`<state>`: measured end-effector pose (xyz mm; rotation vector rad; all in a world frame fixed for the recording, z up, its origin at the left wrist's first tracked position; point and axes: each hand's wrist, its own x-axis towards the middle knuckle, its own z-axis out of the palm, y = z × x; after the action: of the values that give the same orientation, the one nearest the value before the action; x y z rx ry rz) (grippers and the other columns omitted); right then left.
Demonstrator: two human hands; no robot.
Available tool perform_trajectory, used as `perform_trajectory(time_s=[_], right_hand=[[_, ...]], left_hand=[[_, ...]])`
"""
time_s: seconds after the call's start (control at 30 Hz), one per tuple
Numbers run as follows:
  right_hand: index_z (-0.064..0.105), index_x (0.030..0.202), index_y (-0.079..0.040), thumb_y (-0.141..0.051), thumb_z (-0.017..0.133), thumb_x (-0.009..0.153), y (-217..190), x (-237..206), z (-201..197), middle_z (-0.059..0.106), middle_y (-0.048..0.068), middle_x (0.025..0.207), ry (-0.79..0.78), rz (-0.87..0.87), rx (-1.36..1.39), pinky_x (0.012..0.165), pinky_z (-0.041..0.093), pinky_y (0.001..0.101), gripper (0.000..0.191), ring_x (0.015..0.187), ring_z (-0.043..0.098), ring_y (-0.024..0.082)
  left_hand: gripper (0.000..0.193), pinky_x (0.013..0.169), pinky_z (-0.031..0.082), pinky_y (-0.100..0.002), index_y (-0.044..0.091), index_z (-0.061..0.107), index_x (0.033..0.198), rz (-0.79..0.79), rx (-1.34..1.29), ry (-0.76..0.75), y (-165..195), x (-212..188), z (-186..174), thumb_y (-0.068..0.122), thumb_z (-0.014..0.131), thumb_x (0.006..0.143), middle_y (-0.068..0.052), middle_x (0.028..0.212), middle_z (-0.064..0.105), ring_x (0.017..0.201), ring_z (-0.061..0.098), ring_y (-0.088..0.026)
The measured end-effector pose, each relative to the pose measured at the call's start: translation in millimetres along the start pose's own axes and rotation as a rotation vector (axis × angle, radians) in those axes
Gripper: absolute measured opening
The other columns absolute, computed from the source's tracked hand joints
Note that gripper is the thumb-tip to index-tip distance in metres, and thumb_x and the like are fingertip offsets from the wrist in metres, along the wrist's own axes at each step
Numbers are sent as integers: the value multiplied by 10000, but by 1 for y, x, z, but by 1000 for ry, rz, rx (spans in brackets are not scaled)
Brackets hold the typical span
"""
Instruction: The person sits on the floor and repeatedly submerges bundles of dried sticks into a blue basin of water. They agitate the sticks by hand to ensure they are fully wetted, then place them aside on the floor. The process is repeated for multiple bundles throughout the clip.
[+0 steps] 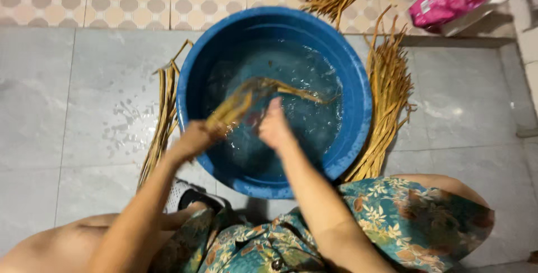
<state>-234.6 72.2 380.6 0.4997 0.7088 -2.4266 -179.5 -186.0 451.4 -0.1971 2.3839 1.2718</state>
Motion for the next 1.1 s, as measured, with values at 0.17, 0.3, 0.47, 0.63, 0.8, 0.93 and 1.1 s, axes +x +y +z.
perform_trajectory(time_s=[0.17,0.3,0.47,0.63,0.8,0.93,1.1], right_hand=[[625,1170,-112,-323,709,972,63,9,21,704,124,990,122,29,-362,669,588,471,301,731,698,274],[706,976,-49,-228,653,928,3,18,-27,680,147,788,318,-208,-221,604,584,502,193,619,686,345],[569,1144,-83,-256,691,945,-78,-4,-88,557,97,916,617,-347,-106,725,549,515,291,750,556,270],[331,1539,-95,-427,834,853,-72,-12,-61,487,162,1473,897,-334,-835,1026,456,573,913,1316,503,342],[245,1602,-96,-255,970,677,-32,-14,15,165,175,1698,-284,-663,-1705,1269,95,435,1186,1592,54,369],[617,1351,-157,-221,773,824,3,-12,29,641,152,1293,-342,-432,-1722,1008,477,412,553,1245,609,325],[703,1088,-41,-156,710,921,14,5,-22,693,53,818,38,-285,-1279,657,510,353,203,729,659,181]], left_hand=[[460,709,565,-432,57,775,952,58,82,-206,-16,11,92,464,560,951,-209,832,745,759,728,-345],[486,726,550,-404,46,796,921,297,254,-383,7,-10,85,474,573,983,-152,805,726,762,706,-280],[496,531,414,-357,66,828,940,30,18,-368,42,-39,10,519,624,947,-24,609,598,541,505,-144],[536,383,263,-319,73,805,985,-232,-72,-216,57,-41,-55,550,563,960,13,541,436,408,340,-119],[558,352,300,-294,24,791,983,-216,-90,-301,67,-31,-41,550,607,951,7,561,487,399,383,-110],[594,368,338,-295,-7,737,1091,-144,-211,-469,81,-27,-35,557,613,947,-20,613,495,431,405,-116],[650,662,555,-329,203,628,1294,-164,-774,-401,78,-21,-49,669,455,875,-77,937,662,672,626,-152]])
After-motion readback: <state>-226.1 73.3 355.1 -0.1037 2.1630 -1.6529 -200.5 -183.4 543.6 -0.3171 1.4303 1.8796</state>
